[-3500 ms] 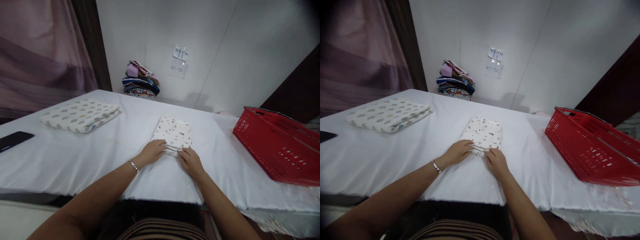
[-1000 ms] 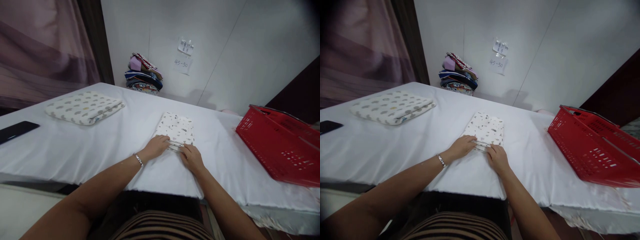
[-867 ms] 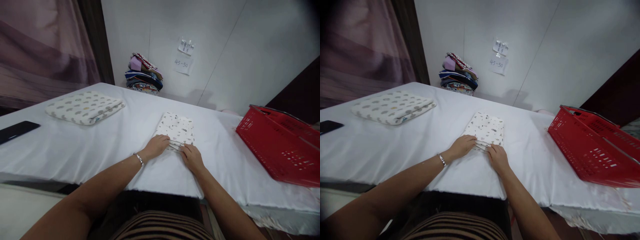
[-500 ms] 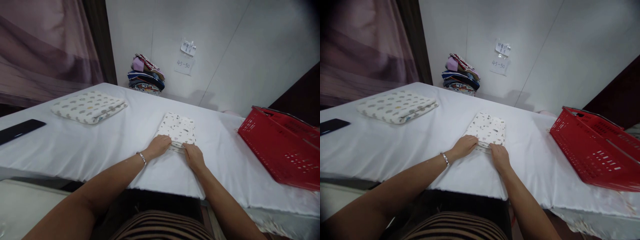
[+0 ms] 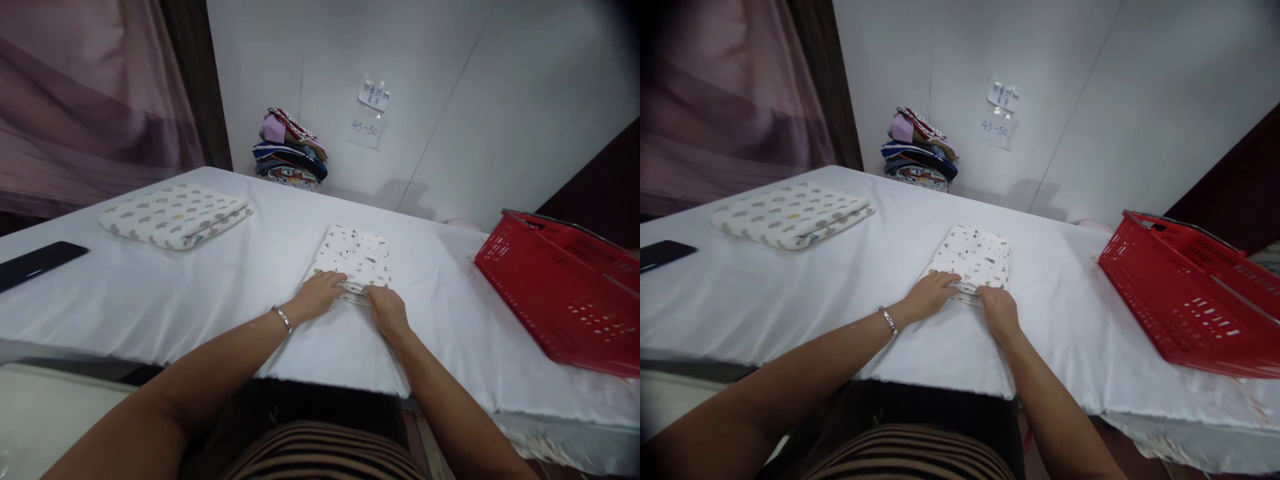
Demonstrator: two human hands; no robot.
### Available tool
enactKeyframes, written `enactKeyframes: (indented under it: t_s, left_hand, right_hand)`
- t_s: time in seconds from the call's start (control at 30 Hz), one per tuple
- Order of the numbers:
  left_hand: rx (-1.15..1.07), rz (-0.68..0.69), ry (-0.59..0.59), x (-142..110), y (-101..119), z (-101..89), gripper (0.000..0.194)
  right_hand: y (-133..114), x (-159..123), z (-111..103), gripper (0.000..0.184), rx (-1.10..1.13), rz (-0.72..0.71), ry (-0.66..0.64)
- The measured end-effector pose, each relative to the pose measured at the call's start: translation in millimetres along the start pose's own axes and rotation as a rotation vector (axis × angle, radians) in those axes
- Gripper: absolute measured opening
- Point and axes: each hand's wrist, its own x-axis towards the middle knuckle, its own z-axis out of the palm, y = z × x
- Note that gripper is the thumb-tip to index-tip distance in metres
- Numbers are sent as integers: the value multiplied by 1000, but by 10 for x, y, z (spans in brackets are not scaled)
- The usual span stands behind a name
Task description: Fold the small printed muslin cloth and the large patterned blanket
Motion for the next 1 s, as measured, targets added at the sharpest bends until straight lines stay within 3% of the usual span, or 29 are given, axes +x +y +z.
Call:
enactKeyframes:
  t_s: [0.37,0.7,1.0]
  left_hand:
    - [-28,-68,-40,63,53,23,24]
    - [62,-22,-41,109,84,76,26]
    - [91,102,57,75,87,76,26]
  right_hand:
    - [-33,21,-12,19,-12,-9,18]
    - [-19,-2,41,20,-44,-6,28]
    - [-87,7,-11,20,-63,4,-38]
